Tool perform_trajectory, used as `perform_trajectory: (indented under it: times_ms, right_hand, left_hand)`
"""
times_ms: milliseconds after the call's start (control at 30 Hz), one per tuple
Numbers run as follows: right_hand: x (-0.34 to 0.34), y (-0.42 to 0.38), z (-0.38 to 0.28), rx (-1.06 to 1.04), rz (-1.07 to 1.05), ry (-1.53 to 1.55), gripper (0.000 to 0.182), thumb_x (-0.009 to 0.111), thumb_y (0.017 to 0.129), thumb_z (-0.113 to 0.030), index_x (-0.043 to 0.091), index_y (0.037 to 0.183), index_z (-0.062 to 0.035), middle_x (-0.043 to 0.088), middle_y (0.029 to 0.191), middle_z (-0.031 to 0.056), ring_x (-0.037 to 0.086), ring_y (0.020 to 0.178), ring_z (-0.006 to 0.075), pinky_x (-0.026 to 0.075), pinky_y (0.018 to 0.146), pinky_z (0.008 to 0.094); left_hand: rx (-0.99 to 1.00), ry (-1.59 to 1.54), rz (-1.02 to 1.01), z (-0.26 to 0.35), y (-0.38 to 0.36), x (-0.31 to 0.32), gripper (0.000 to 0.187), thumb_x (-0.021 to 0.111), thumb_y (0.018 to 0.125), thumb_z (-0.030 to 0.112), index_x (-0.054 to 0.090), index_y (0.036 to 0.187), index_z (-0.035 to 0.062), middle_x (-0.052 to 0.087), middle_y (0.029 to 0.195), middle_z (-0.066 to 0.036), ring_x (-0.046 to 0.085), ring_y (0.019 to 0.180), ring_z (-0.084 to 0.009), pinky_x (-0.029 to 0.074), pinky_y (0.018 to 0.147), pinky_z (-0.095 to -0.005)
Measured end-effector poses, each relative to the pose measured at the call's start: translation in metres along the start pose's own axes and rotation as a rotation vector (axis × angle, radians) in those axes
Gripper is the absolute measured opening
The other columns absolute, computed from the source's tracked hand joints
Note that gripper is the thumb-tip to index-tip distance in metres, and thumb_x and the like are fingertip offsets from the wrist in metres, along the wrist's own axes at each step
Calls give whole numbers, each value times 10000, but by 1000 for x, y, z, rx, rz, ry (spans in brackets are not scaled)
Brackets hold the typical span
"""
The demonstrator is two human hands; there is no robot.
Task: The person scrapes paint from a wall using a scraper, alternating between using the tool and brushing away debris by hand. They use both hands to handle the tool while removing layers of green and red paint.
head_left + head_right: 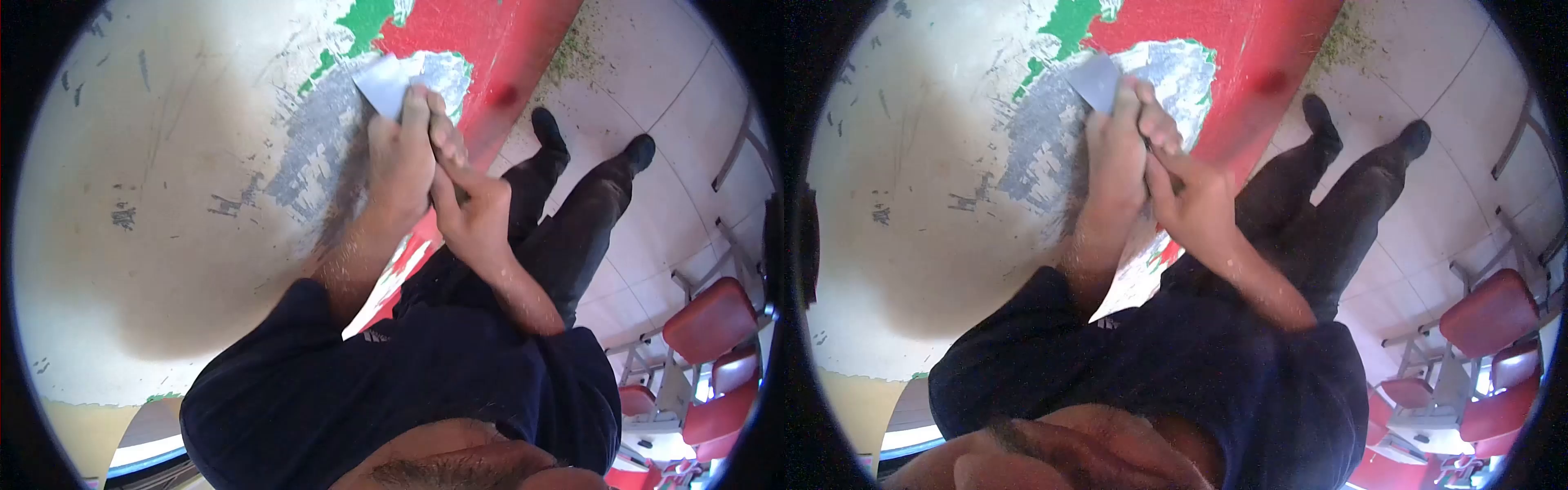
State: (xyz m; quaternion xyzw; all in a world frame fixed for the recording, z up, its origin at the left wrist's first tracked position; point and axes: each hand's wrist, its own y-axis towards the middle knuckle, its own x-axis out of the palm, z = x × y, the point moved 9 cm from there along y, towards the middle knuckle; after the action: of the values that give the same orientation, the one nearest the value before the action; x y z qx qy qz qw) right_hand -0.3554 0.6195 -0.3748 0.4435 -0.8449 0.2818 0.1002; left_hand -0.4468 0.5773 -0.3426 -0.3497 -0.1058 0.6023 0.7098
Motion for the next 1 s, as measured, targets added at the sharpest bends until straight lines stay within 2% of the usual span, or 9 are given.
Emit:
perform_trajectory:
  times_ms: [67, 167, 333, 433, 533, 700, 800, 933, 1000]
  right_hand:
    - [1, 17, -12, -63, -11, -23, 163, 644, 833, -69, 698, 971, -3, 551, 601, 202, 587, 465, 245, 436, 462, 331]
    - [0, 16, -23, -136, -28, -93, 155, 642, 828, -61, 699, 960, -2, 553, 606, 206, 580, 467, 271, 438, 464, 336]
    - [-2, 13, -18, -44, -8, -136, 166, 656, 817, -58, 698, 969, -5, 560, 624, 214, 629, 527, 287, 460, 491, 343]
    - [-3, 24, -29, -135, 13, -158, 170, 657, 821, -55, 695, 978, 0, 565, 636, 217, 623, 524, 283, 458, 494, 336]
    - [-9, 2, -16, -84, 95, -114, 173, 664, 816, -54, 693, 977, 4, 562, 639, 217, 614, 514, 281, 450, 487, 335]
    - [-8, 20, -20, -86, 24, -159, 196, 662, 816, -40, 700, 1006, -14, 584, 656, 216, 637, 536, 266, 470, 504, 335]
    - [-8, 1, -8, -73, 29, -139, 184, 663, 817, -46, 698, 995, -14, 575, 646, 212, 631, 525, 258, 458, 491, 344]
    - [-6, 28, -14, 25, -52, -140, 158, 655, 821, -51, 695, 964, 3, 573, 630, 218, 630, 531, 292, 466, 493, 352]
    - [-9, 12, -12, -50, -23, -126, 140, 654, 822, -56, 696, 944, -1, 571, 633, 215, 622, 527, 304, 458, 484, 354]
  left_hand:
    - [58, -38, -36, 16, 9, 9, 273, 384, 1011, 266, 461, 839, 68, 375, 587, 14, 429, 507, -120, 425, 490, -288]
    - [66, -16, -35, 19, 3, 9, 267, 386, 1009, 264, 458, 843, 67, 378, 591, 11, 434, 512, -121, 424, 491, -291]
    - [13, -11, -27, 8, 6, 7, 282, 383, 1017, 288, 454, 840, 81, 376, 589, 18, 435, 506, -118, 426, 488, -292]
    - [95, -26, -73, 24, 13, 18, 285, 385, 1019, 292, 456, 842, 81, 376, 591, 20, 432, 506, -113, 427, 486, -290]
    - [-17, 13, -37, -5, 10, 7, 279, 385, 1018, 288, 465, 853, 78, 378, 594, 24, 426, 504, -111, 420, 481, -280]
    - [38, -18, -28, 12, 15, 16, 278, 393, 1014, 294, 468, 859, 77, 380, 603, 23, 431, 517, -112, 424, 493, -279]
    - [-48, 23, -16, -14, 7, 2, 278, 387, 1018, 301, 463, 866, 81, 378, 612, 24, 424, 533, -102, 422, 510, -276]
    - [20, -51, -26, 3, 14, 11, 282, 392, 1019, 310, 459, 865, 83, 382, 626, 25, 423, 548, -104, 421, 519, -275]
    - [19, -71, 4, -1, 8, 6, 309, 407, 1013, 292, 475, 822, 59, 429, 621, 0, 455, 535, -115, 427, 512, -285]
